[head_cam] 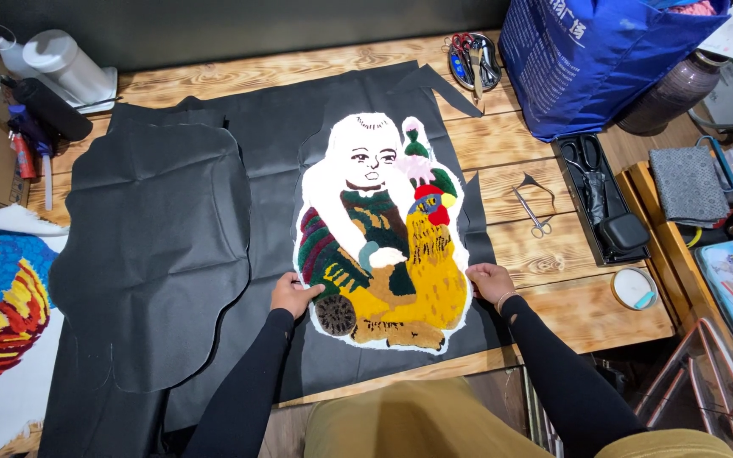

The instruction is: Trace the outline of a rug onto backing material, cut the material to shape, and vacuum the rug surface.

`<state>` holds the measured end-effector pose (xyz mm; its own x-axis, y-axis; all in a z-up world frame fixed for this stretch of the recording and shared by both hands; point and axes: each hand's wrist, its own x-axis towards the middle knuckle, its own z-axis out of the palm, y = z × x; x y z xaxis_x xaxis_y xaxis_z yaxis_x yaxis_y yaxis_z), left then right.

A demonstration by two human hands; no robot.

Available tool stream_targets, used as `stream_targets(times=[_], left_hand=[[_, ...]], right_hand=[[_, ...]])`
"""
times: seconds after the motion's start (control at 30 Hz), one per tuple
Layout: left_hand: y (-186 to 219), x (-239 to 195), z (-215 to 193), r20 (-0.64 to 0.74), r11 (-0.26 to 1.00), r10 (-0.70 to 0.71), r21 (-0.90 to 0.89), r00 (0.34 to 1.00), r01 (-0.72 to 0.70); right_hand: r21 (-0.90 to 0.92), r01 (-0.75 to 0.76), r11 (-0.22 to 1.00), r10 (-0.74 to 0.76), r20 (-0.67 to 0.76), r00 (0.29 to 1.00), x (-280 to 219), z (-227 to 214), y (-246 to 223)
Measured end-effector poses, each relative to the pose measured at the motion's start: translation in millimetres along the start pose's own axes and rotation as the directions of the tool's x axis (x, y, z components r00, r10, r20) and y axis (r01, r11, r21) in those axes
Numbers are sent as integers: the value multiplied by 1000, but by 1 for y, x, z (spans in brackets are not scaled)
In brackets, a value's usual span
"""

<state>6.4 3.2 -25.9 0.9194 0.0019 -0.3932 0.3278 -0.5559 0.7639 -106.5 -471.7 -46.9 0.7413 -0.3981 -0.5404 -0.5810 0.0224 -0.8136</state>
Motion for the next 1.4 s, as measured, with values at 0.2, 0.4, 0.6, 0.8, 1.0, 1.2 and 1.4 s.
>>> stream_targets(times=[0.2, 0.4, 0.6, 0.8, 1.0, 1.2, 1.4], left_hand=[[-3, 1, 1, 7, 1000, -13, -25, 1000, 13], [-3, 1, 1, 33, 996, -19, -82, 999, 22], [-4, 0, 0, 10, 998, 1, -56, 1000, 0], [-6, 2, 0, 23, 998, 10, -57, 1000, -9], [21, -11, -15, 25, 987, -67, -147, 997, 70], [40, -1, -26, -88, 997, 12, 72, 996, -6], [40, 15, -27, -131, 983, 77, 174, 988, -54]], right_hand=[[-6, 16, 1000, -16, 1, 1000, 0, 0, 0], [-2, 15, 1000, -15, 9, 1000, 2, -1, 1], [-13, 2, 1000, -2, 7, 1000, -2, -1, -3], [-37, -18, 999, 18, -13, 1000, -3, 0, -7], [-323, 63, 944, -141, -223, 965, -14, 18, -27], [-407, 360, 839, -488, -273, 829, -19, 66, -76], [-343, 581, 738, -596, 74, 800, 2, 150, -151]])
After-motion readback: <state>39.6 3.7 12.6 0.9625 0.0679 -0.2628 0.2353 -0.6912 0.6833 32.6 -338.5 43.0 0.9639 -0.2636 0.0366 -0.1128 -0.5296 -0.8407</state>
